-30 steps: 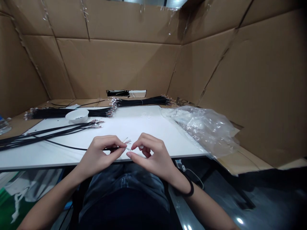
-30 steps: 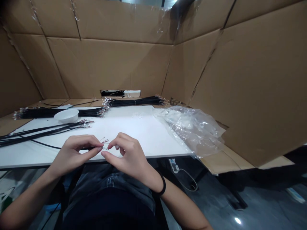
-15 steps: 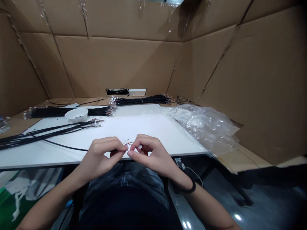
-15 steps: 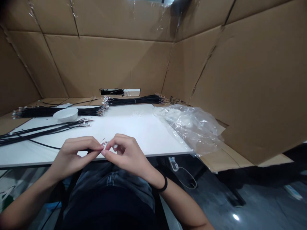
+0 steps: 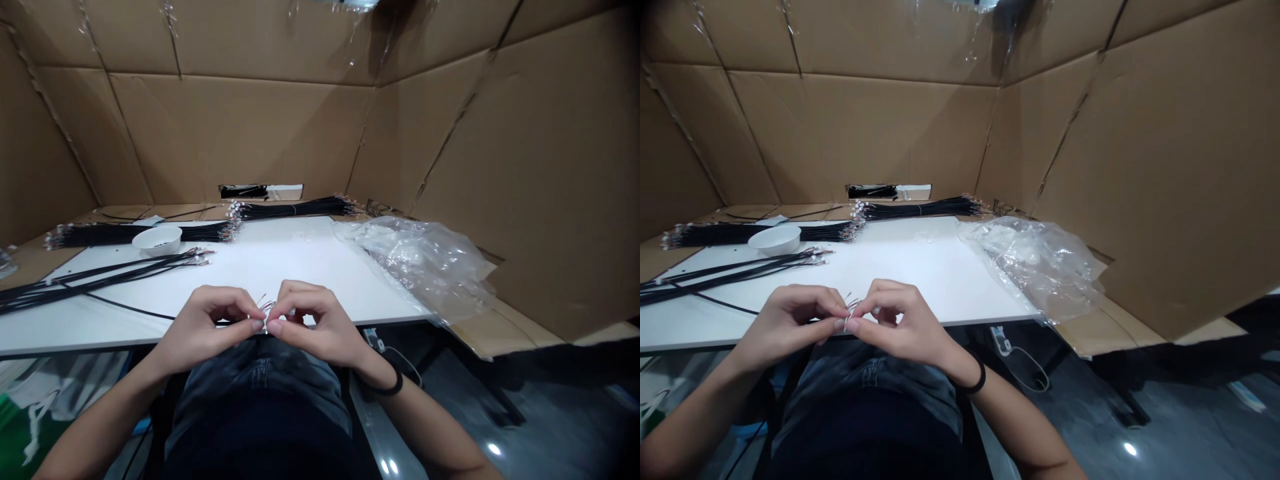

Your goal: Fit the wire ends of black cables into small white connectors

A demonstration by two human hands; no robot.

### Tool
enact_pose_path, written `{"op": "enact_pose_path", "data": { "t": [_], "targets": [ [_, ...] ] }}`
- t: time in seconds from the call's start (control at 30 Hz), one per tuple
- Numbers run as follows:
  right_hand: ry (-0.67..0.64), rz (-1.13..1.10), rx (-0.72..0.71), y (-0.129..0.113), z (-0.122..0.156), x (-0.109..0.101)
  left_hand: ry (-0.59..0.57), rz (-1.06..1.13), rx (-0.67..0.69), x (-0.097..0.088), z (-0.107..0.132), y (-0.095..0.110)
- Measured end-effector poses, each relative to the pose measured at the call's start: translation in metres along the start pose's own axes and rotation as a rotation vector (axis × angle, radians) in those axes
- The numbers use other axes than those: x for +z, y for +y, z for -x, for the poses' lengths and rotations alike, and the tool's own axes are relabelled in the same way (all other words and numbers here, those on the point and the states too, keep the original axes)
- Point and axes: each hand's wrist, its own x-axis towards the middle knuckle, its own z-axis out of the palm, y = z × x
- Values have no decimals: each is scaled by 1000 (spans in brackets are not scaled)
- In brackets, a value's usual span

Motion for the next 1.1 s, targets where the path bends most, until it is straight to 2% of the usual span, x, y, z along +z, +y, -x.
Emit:
{"op": "enact_pose_path", "data": {
  "t": [0.1, 0.33, 0.5, 0.63, 0.9, 1.1],
  "targets": [
    [-27, -29, 30, -1, 0, 0, -1, 27, -15, 0, 1, -1],
    [-58, -191, 205, -3, -2, 2, 93, -92, 146, 5, 2, 4],
    [-33, -196, 259, -3, -1, 4, 45, -149, 117, 6, 2, 4],
    [21, -86, 165, -3, 2, 6, -4, -158, 55, 4, 2, 2],
    [107, 309, -166, -3, 7, 8, -56, -81, -30, 2, 1, 2],
    [80, 434, -245, -4, 8, 2, -43, 122, -110, 2, 1, -2]
  ]
}}
